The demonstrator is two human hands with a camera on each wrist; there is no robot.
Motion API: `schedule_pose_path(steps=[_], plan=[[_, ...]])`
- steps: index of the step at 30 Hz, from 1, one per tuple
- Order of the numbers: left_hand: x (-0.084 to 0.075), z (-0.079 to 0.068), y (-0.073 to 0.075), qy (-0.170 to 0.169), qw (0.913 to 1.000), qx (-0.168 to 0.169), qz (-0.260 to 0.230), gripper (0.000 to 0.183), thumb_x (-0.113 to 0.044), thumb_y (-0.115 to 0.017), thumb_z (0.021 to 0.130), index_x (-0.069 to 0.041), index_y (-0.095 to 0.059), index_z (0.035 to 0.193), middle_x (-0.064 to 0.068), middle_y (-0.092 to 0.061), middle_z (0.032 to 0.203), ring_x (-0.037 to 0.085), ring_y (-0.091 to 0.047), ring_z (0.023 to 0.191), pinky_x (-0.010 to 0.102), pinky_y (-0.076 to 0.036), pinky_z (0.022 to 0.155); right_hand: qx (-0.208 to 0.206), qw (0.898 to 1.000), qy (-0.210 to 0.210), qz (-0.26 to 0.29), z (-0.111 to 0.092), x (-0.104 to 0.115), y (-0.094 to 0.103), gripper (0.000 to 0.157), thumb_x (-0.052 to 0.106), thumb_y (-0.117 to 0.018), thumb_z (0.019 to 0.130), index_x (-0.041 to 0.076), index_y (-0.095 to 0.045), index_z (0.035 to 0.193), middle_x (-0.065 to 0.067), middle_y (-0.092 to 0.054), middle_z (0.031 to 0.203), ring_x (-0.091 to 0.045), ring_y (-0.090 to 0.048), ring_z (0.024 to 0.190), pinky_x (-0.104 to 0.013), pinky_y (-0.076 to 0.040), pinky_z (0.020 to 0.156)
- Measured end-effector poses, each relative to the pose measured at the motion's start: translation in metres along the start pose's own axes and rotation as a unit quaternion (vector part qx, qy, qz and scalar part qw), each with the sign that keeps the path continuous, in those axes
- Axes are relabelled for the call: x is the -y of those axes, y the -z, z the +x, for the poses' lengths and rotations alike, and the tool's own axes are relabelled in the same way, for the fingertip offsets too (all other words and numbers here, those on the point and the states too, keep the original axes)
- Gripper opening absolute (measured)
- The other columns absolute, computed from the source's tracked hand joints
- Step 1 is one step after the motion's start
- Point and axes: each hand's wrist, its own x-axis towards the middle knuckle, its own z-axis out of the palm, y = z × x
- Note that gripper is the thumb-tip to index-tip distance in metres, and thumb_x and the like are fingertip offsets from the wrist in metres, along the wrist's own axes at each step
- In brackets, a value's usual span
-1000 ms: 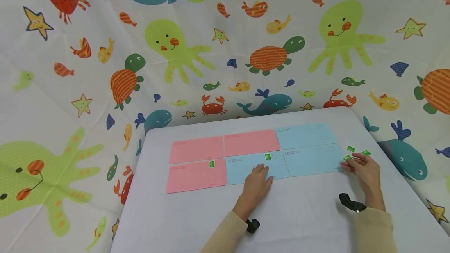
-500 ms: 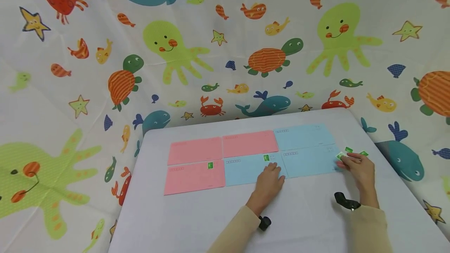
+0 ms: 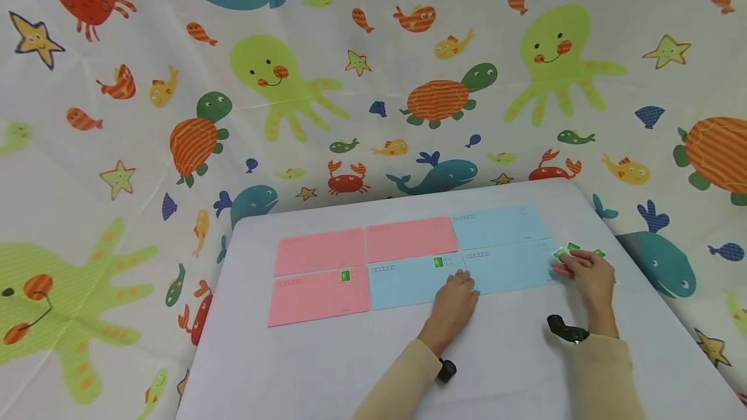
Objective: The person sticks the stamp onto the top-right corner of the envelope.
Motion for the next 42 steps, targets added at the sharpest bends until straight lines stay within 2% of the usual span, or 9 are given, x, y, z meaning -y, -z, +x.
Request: schedule_pose_path(steps=[5, 11, 15, 20, 27, 35, 42], plan=[[-0.004, 0.0, 0.0, -0.017, 0.9996, -0.012, 0.021, 0.029, -0.026, -0.061, 0.1, -0.009, -0.073, 0.12, 0.002, -0.069, 0.131, 0.014, -0.063, 0.126, 0.028, -0.051, 0.106, -0.009, 0.999, 0.01, -0.047, 0.002, -0.001, -0.005, 0.041, 0.011, -0.058, 0.101, -0.008, -0.048, 0.136, 0.024, -0.059, 0.074, 0.005, -0.069, 0.061, -0.017, -0.059, 0.064], [-0.007, 0.001, -0.002, -0.025, 0.9984, -0.014, 0.048, 0.026, -0.026, -0.062, 0.099, -0.012, -0.074, 0.117, -0.002, -0.07, 0.128, 0.01, -0.065, 0.123, 0.025, -0.053, 0.102, -0.013, 0.994, 0.007, -0.109, 0.003, 0.002, -0.01, 0.045, 0.009, -0.056, 0.1, -0.004, -0.048, 0.142, 0.009, -0.058, 0.09, 0.009, -0.064, 0.064, -0.011, -0.056, 0.065], [-0.007, 0.003, -0.007, -0.033, 0.9984, -0.016, 0.043, 0.022, -0.023, -0.062, 0.099, -0.012, -0.075, 0.114, -0.002, -0.071, 0.126, 0.01, -0.065, 0.122, 0.025, -0.053, 0.103, -0.006, 0.992, -0.002, -0.125, 0.005, 0.005, -0.013, 0.044, 0.015, -0.057, 0.101, -0.003, -0.049, 0.14, 0.01, -0.058, 0.088, 0.007, -0.062, 0.065, -0.009, -0.055, 0.065], [-0.008, 0.004, -0.011, -0.032, 0.9982, -0.01, 0.049, 0.021, -0.022, -0.062, 0.099, -0.013, -0.076, 0.112, -0.003, -0.071, 0.125, 0.01, -0.065, 0.122, 0.024, -0.053, 0.102, 0.007, 0.993, -0.009, -0.119, 0.011, 0.007, -0.019, 0.043, 0.018, -0.057, 0.101, -0.005, -0.053, 0.136, 0.011, -0.058, 0.083, 0.005, -0.063, 0.065, -0.011, -0.056, 0.064], [-0.011, 0.004, -0.011, -0.014, 0.9983, 0.001, 0.057, 0.02, -0.023, -0.063, 0.099, -0.015, -0.077, 0.112, -0.006, -0.071, 0.126, 0.008, -0.064, 0.123, 0.023, -0.052, 0.102, 0.013, 0.992, -0.036, -0.118, 0.017, 0.005, -0.03, 0.045, 0.023, -0.056, 0.102, -0.002, -0.053, 0.138, 0.004, -0.059, 0.091, 0.004, -0.063, 0.064, -0.011, -0.056, 0.064], [-0.012, 0.005, -0.012, -0.021, 0.9974, -0.016, 0.067, 0.017, -0.019, -0.065, 0.097, -0.015, -0.078, 0.108, -0.007, -0.073, 0.122, 0.006, -0.066, 0.12, 0.022, -0.055, 0.097, 0.023, 0.989, -0.021, -0.144, 0.023, 0.005, -0.037, 0.043, 0.024, -0.053, 0.103, -0.003, -0.057, 0.137, -0.008, -0.063, 0.105, 0.002, -0.062, 0.065, -0.013, -0.055, 0.06], [-0.011, 0.006, -0.011, -0.028, 0.9962, -0.018, 0.08, 0.016, -0.017, -0.065, 0.097, -0.017, -0.079, 0.104, -0.007, -0.073, 0.122, 0.006, -0.066, 0.119, 0.022, -0.056, 0.095, 0.023, 0.987, 0.002, -0.161, 0.028, 0.003, -0.039, 0.04, 0.022, -0.055, 0.102, -0.004, -0.06, 0.131, -0.006, -0.065, 0.094, 0.002, -0.06, 0.062, -0.013, -0.054, 0.056]])
